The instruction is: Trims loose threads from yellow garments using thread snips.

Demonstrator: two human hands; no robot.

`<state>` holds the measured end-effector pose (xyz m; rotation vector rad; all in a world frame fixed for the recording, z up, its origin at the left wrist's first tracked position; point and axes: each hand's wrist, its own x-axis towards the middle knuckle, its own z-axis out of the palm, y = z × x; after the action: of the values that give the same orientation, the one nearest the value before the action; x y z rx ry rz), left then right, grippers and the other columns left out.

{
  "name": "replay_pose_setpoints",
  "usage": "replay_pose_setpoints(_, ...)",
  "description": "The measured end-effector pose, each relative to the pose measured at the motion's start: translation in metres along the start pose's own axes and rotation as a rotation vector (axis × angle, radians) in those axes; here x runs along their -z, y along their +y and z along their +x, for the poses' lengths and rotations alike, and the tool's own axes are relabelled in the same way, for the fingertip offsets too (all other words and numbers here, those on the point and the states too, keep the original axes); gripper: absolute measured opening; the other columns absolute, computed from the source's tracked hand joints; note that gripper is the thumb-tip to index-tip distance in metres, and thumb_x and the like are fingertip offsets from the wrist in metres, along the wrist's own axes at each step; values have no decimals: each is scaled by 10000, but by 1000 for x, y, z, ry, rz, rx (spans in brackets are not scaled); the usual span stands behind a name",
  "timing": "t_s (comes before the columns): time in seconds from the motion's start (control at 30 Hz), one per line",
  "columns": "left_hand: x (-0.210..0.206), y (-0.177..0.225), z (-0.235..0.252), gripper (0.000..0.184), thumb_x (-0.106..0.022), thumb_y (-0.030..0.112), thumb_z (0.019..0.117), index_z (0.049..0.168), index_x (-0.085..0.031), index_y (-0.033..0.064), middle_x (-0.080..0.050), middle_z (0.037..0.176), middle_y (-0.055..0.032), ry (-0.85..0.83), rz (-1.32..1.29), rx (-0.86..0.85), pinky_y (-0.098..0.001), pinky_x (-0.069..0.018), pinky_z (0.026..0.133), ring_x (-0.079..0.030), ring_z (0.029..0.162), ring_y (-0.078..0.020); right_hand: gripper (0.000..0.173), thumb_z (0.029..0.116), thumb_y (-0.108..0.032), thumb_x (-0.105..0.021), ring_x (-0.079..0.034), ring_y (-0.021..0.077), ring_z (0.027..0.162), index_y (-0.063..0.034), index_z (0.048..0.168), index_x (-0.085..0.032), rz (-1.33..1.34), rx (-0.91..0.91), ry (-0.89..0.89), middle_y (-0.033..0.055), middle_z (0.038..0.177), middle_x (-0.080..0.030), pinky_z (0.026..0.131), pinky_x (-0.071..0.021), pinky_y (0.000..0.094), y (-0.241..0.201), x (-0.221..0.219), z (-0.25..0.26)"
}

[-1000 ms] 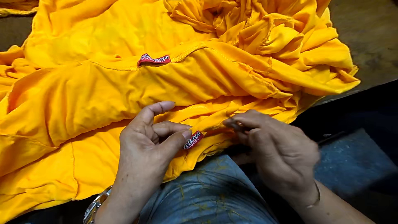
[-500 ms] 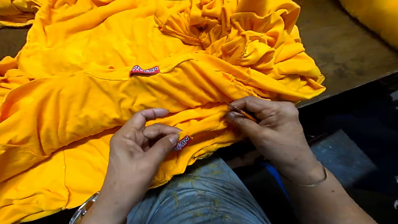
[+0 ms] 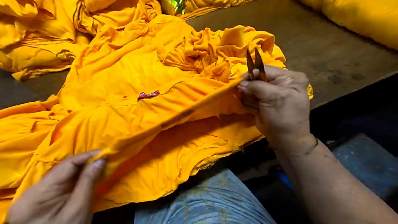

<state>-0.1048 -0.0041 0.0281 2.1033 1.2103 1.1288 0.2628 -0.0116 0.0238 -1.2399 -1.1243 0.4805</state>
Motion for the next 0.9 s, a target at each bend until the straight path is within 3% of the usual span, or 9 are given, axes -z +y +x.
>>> replay_pose_setpoints(0.1, 7, -4, 41, 163, -556, 126, 1041, 1145, -641, 34, -656, 986, 80, 144, 96, -91, -155, -530, 792, -618, 858, 46, 193, 927, -36, -586, -431, 43, 466, -127, 762, -630, 25, 43, 28, -68, 606, -539, 421, -338, 208, -3, -19, 33)
replay_pose_setpoints(0.23, 10, -43, 104, 298, -523, 179, 1080, 1179, -636, -78, -669, 1024, -178, 183, 398, -278, -317, -525, 823, -640, 880, -148, 201, 907, -33, -603, -511, 52, 441, -125, 729, -592, -55, 102, 87, -51, 594, -554, 383, -442, 218, 4, -38, 74)
replay_pose_setpoints(0.3, 2, -68, 123, 350, -489, 225, 1099, 1160, -624, -92, -659, 1033, -258, 116, 503, -272, -449, -524, 852, -655, 909, -292, 128, 901, -84, -599, -570, 78, 541, -99, 776, -618, -305, 164, 69, -17, 669, -588, 487, -493, 274, 26, -44, 89)
replay_pose_setpoints(0.37, -13, -93, 129, 372, -483, 215, 1099, 1080, -648, -117, -671, 974, -310, 49, 522, -258, -584, -523, 818, -676, 882, -421, 174, 952, -125, -568, -671, 248, 789, -9, 958, -697, -608, 208, -66, 122, 844, -681, 721, -542, 469, 52, -52, 90)
replay_pose_setpoints(0.43, -22, -108, 132, 373, -490, 227, 1094, 1051, -666, -99, -680, 930, -282, 30, 506, -227, -568, -525, 790, -678, 847, -396, 192, 977, -152, -551, -694, 337, 772, -12, 1011, -678, -770, 296, -148, 153, 811, -684, 680, -540, 548, 71, -60, 88)
replay_pose_setpoints(0.53, -23, -109, 130, 373, -498, 227, 1091, 1051, -656, -109, -666, 906, -273, 56, 481, -213, -491, -512, 766, -655, 804, -335, 196, 1008, -140, -531, -581, 171, 640, -26, 1125, -639, -585, 369, -225, 53, 753, -617, 606, -504, 370, 74, -51, 88)
replay_pose_setpoints(0.6, -20, -111, 130, 364, -500, 219, 1089, 1051, -656, -108, -666, 902, -266, 68, 472, -228, -457, -514, 757, -648, 790, -305, 174, 1004, -132, -570, -569, 95, 658, 5, 1078, -649, -430, 489, -283, 43, 792, -624, 601, -502, 272, 74, -40, 84)
replay_pose_setpoints(0.73, -14, -123, 143, 381, -474, 237, 1100, 1077, -642, -104, -662, 920, -284, 86, 510, -261, -478, -516, 764, -652, 801, -339, 171, 908, -164, -611, -658, 261, 727, -9, 873, -676, -599, 822, -374, 130, 776, -663, 609, -510, 418, 85, -31, 73)
replay_pose_setpoints(0.9, -18, -128, 166, 430, -426, 290, 1108, 1133, -615, -95, -662, 999, -331, 110, 619, -225, -628, -486, 818, -663, 907, -481, 152, 928, -121, -553, -703, 316, 796, -26, 910, -670, -819, 773, -355, 144, 850, -690, 620, -533, 475, 92, -54, 86)
